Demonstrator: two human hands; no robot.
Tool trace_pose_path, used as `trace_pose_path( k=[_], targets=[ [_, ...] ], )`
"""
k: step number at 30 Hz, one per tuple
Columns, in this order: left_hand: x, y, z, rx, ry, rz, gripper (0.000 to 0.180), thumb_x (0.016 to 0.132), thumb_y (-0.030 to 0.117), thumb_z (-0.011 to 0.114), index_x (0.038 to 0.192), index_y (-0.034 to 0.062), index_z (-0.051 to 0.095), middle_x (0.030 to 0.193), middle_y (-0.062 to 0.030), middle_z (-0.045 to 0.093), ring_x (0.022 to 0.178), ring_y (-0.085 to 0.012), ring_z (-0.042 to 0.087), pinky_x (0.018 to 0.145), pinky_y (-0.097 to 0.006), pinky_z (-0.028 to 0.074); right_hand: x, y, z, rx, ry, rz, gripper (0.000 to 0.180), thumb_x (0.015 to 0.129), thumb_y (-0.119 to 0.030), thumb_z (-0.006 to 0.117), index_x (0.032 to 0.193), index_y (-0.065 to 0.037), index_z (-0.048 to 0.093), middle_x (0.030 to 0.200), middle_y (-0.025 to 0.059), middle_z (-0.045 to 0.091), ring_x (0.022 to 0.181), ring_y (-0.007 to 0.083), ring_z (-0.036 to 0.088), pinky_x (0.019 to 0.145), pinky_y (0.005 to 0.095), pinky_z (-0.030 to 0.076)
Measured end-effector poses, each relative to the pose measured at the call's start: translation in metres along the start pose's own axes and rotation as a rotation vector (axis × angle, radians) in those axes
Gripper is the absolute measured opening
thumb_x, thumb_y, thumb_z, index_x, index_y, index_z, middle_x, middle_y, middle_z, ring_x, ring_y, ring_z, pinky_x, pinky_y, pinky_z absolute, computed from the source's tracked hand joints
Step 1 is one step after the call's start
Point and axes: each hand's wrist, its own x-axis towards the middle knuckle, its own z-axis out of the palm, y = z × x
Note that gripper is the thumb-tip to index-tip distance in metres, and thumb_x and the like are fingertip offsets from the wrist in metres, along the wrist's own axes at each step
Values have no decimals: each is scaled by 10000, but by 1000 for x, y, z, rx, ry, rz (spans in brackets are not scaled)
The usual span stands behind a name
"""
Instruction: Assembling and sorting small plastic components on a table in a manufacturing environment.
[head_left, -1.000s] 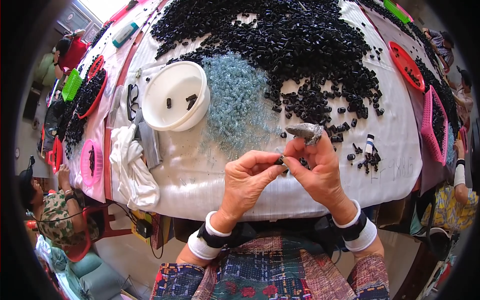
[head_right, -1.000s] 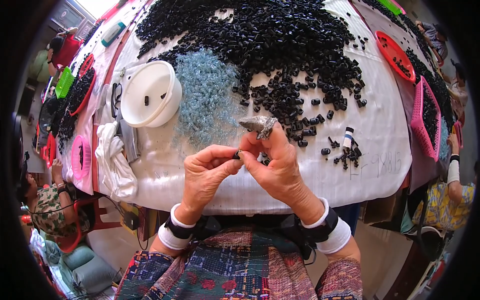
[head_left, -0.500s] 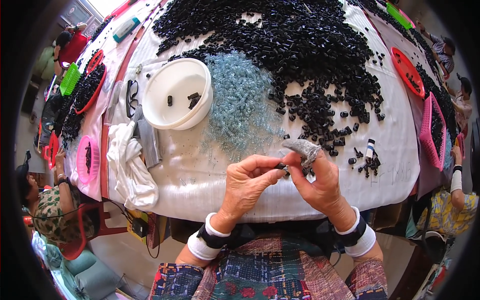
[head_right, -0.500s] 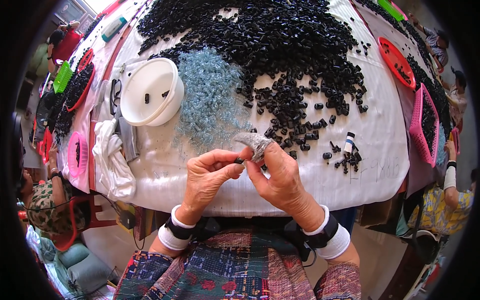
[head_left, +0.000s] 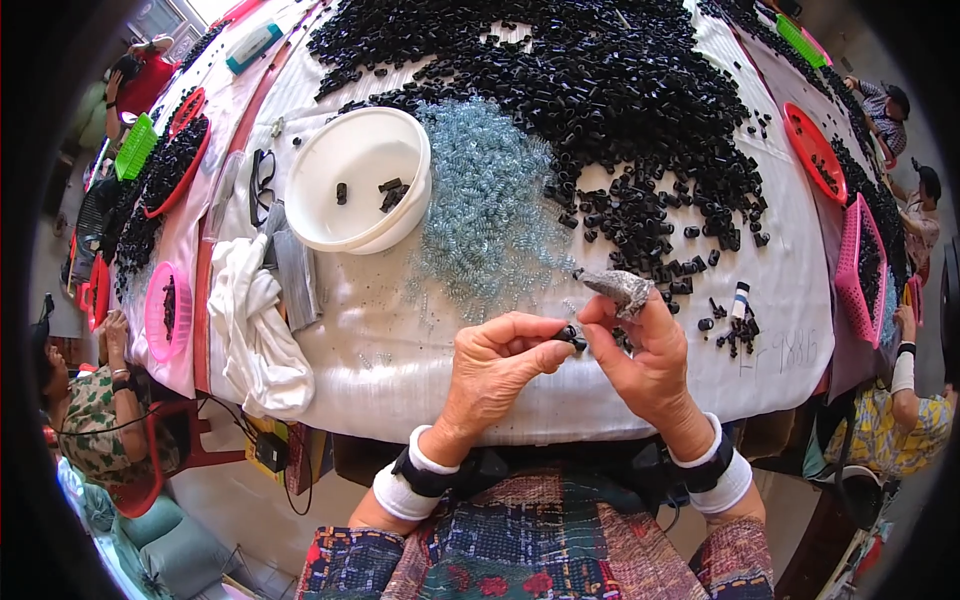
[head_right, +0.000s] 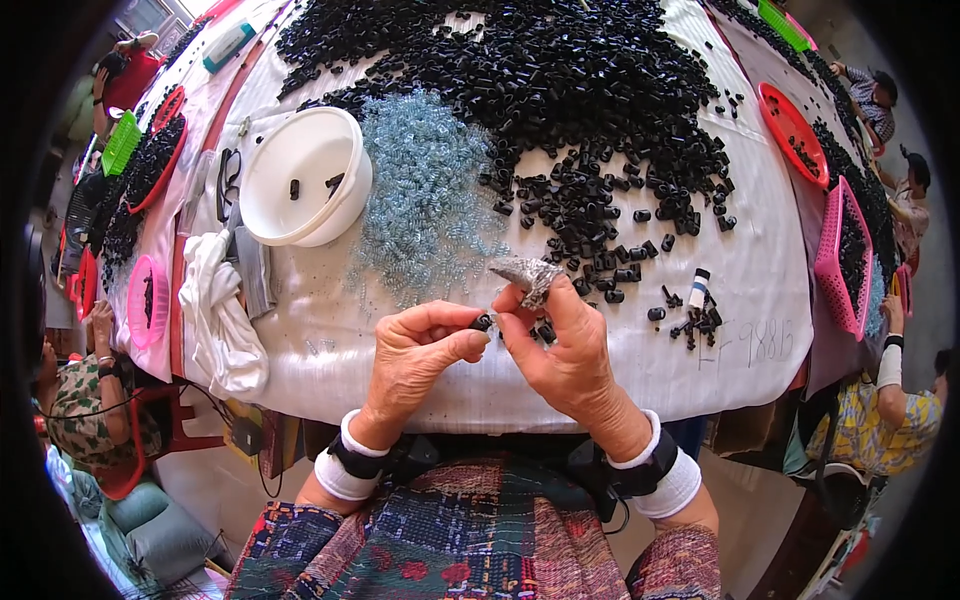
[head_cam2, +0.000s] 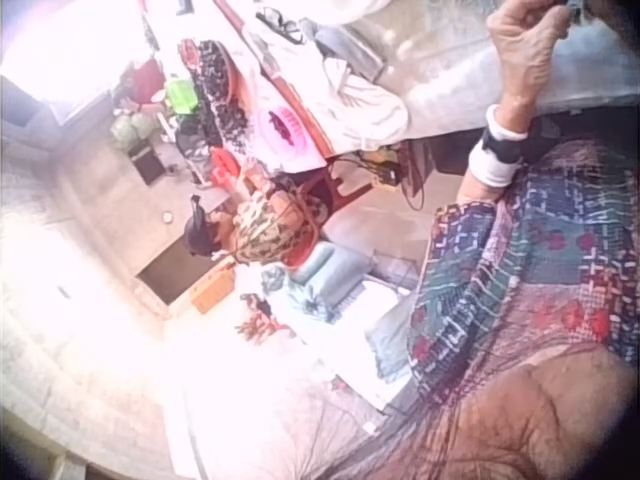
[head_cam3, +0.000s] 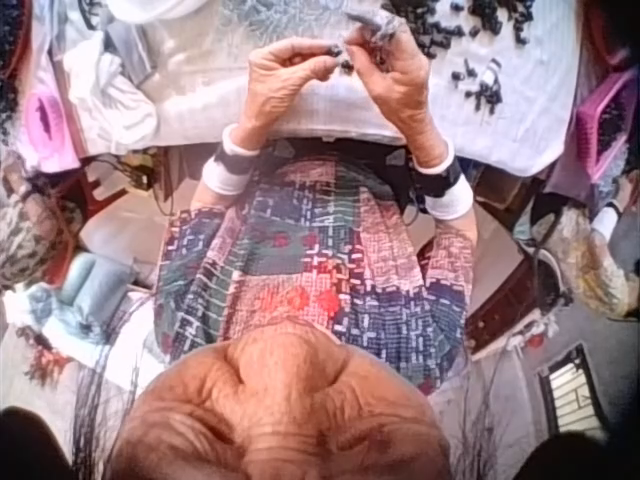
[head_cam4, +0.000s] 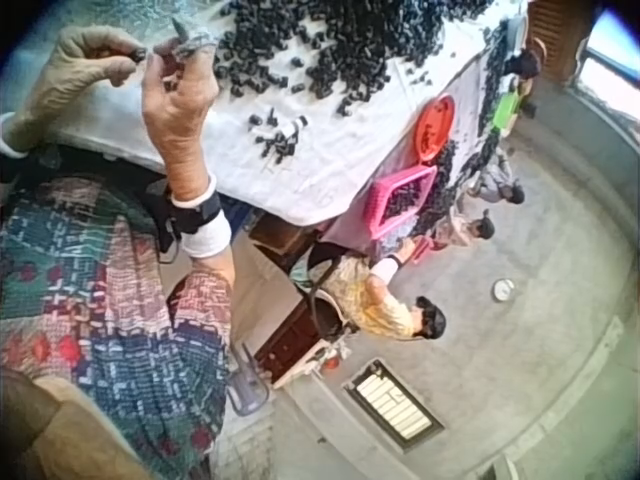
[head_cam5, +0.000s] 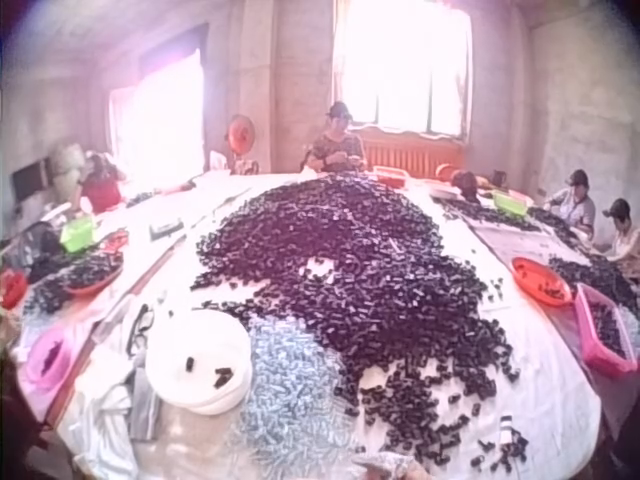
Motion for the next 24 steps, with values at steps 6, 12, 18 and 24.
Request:
trace_pose_path(
  k=[6,12,18,24],
  targets=[
    [0,-1,-3,-78,-19,-37,205,773,20,701,967,-22,653,795,-39,649,686,-58,573,611,-175,471,2,-7,-2,-244,-114,-185,299,748,61,631,1031,-11,565,830,75,621,690,160,618,591,259,506],
    [0,2,-1,-63,-29,-59,216,772,25,704,975,-25,649,805,-46,655,687,-62,578,614,-177,473,4,-10,-1,-131,-85,-45,267,732,72,632,979,-2,566,815,94,596,689,199,604,553,278,492],
    [2,0,-2,-91,-17,-54,221,771,28,706,977,-26,646,810,-46,657,697,-65,584,620,-178,478,4,-5,-2,-300,-89,-244,251,714,78,651,946,12,581,806,98,606,689,210,605,557,281,489],
    [2,-1,-5,-75,-16,-41,235,770,30,708,988,-26,642,808,-51,656,698,-71,591,627,-184,484,11,-3,-7,-238,128,-121,264,747,83,622,999,10,586,853,76,625,676,138,591,583,256,483]
  ],
)
